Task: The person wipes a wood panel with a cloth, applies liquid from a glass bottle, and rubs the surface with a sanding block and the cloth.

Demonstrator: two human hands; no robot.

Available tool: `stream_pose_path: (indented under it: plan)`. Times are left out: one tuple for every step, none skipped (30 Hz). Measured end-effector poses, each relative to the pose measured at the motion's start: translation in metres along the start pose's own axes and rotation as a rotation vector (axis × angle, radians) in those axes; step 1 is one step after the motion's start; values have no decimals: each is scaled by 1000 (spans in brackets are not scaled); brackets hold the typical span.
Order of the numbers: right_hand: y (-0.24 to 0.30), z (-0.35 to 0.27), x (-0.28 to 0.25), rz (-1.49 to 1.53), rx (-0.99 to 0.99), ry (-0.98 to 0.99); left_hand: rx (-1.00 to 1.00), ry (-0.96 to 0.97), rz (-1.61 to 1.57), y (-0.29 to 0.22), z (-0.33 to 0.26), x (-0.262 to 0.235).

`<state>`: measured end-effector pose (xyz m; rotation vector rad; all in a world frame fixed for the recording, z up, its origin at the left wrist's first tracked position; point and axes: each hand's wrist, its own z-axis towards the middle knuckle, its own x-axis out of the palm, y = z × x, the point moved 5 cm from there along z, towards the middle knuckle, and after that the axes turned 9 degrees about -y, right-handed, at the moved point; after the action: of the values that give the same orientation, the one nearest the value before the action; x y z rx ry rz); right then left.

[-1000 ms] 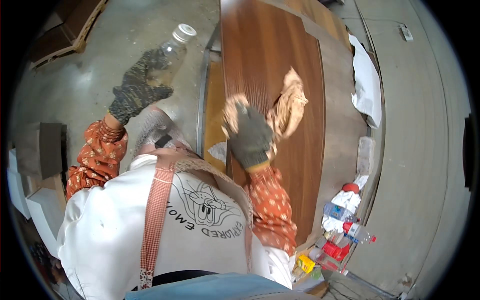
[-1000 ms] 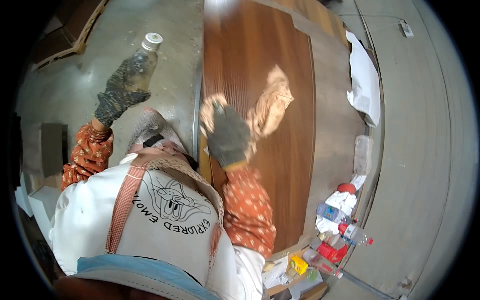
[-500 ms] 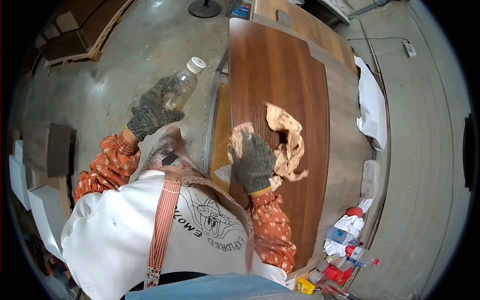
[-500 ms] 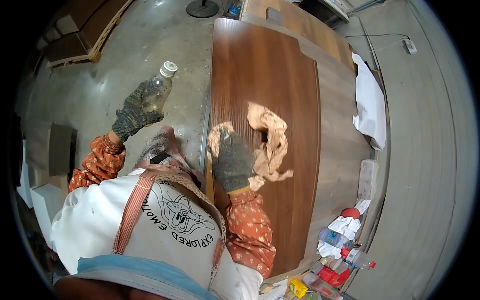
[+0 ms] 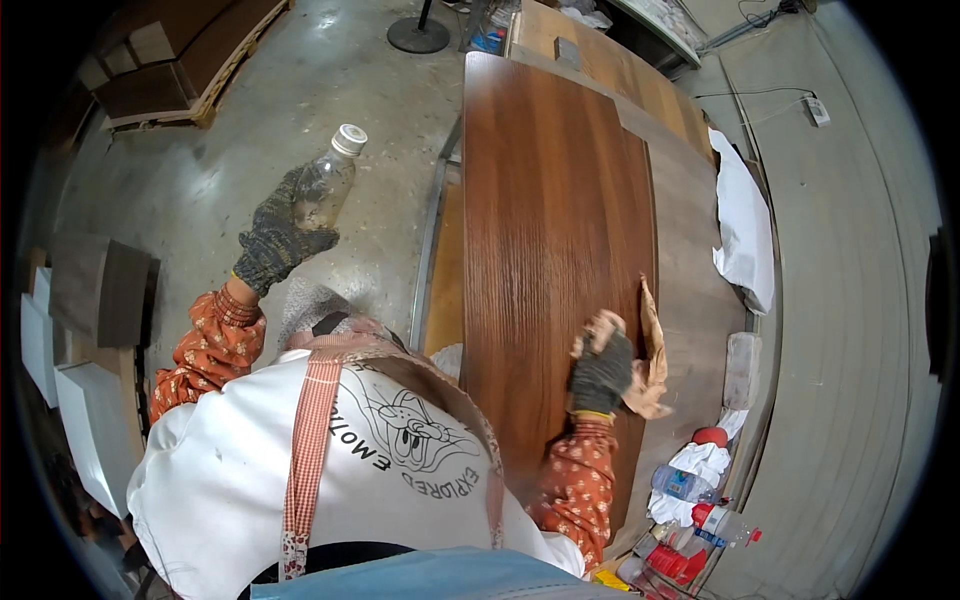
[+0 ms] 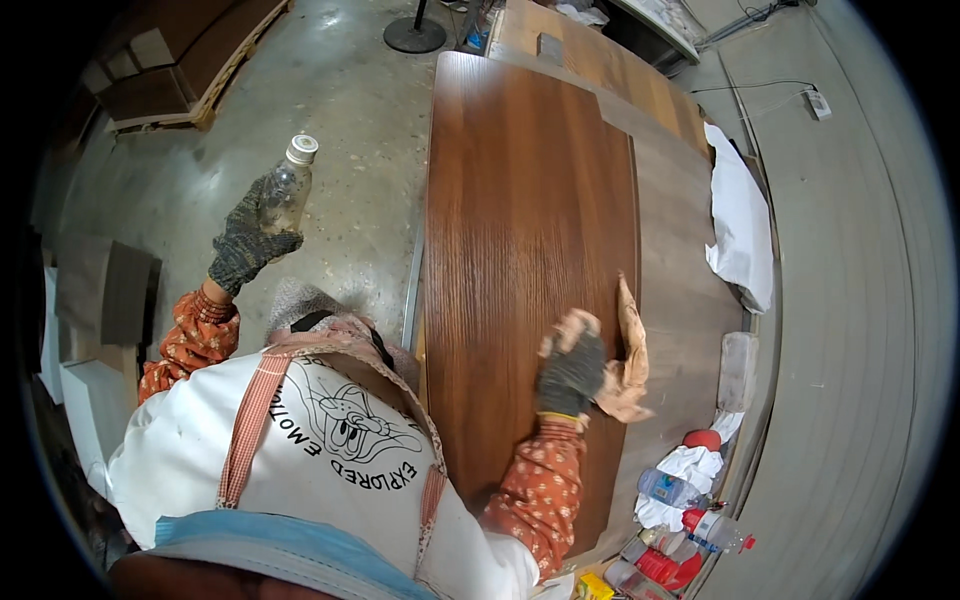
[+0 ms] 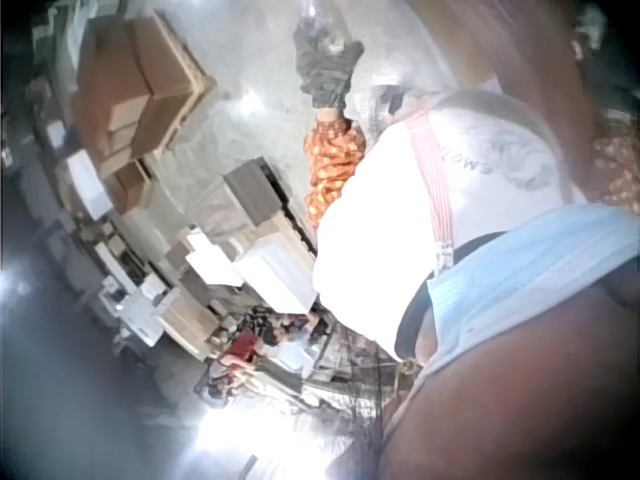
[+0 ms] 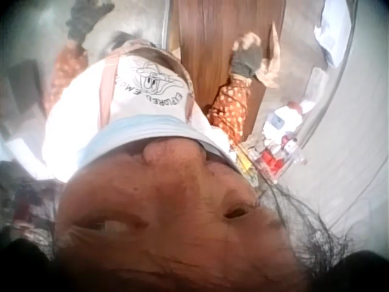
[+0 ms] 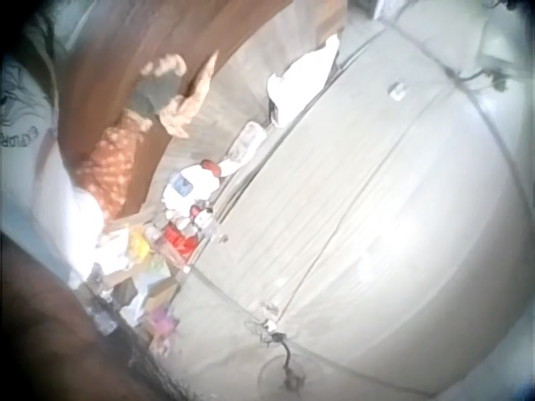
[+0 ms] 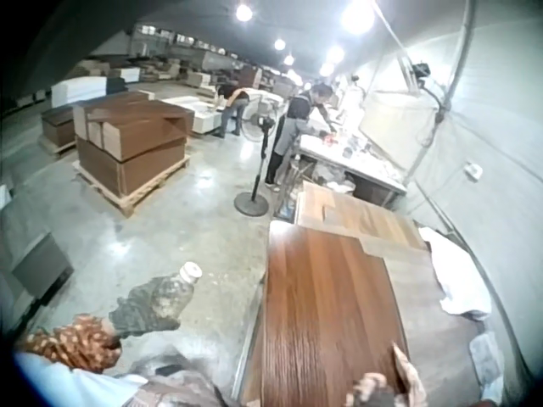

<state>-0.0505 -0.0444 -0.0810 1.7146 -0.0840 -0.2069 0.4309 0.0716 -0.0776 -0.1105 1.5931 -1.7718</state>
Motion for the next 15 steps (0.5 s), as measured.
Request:
stream_pose_path:
  plan:
    - [14, -13, 40, -164, -110, 71, -1, -3, 6, -1, -1, -1]
    - [21, -25, 76, -329, -221, 139, -31, 5, 0, -2, -2, -1]
    - [25, -39, 108, -486, -455, 196, -58, 15, -7, -4, -1, 0]
    - [32, -54, 136, -648, -690, 239, -50, 25, -13, -9, 2, 3]
    - [41, -66, 159, -902, -840, 221, -17, 43, 44, -15, 3, 6]
    - [48, -74, 176, -1164, -984, 193, 20, 64, 95, -21, 5, 9]
    - [46, -71, 185, -1154, -985, 196, 20, 60, 105, -21, 4, 10]
    - [43, -67, 193, -1119, -969, 223, 18, 79, 25, -18, 2, 15]
    - [41, -66, 198, -1088, -951, 247, 16, 102, -57, -17, 1, 18]
    - [41, -67, 196, -1084, -946, 246, 18, 106, -52, -19, 1, 18]
    - [43, -67, 192, -1101, -930, 254, 63, 130, 43, -22, 1, 20]
    - [43, -67, 185, -1119, -913, 261, 110, 157, 138, -25, 2, 23]
    - [42, -68, 173, -1147, -895, 274, 104, 155, 146, -25, 0, 19]
    - [45, -71, 157, -1211, -741, 291, 75, 149, 114, -21, 0, 19]
    - [39, -72, 133, -1176, -781, 283, 42, 138, 86, -19, -2, 17]
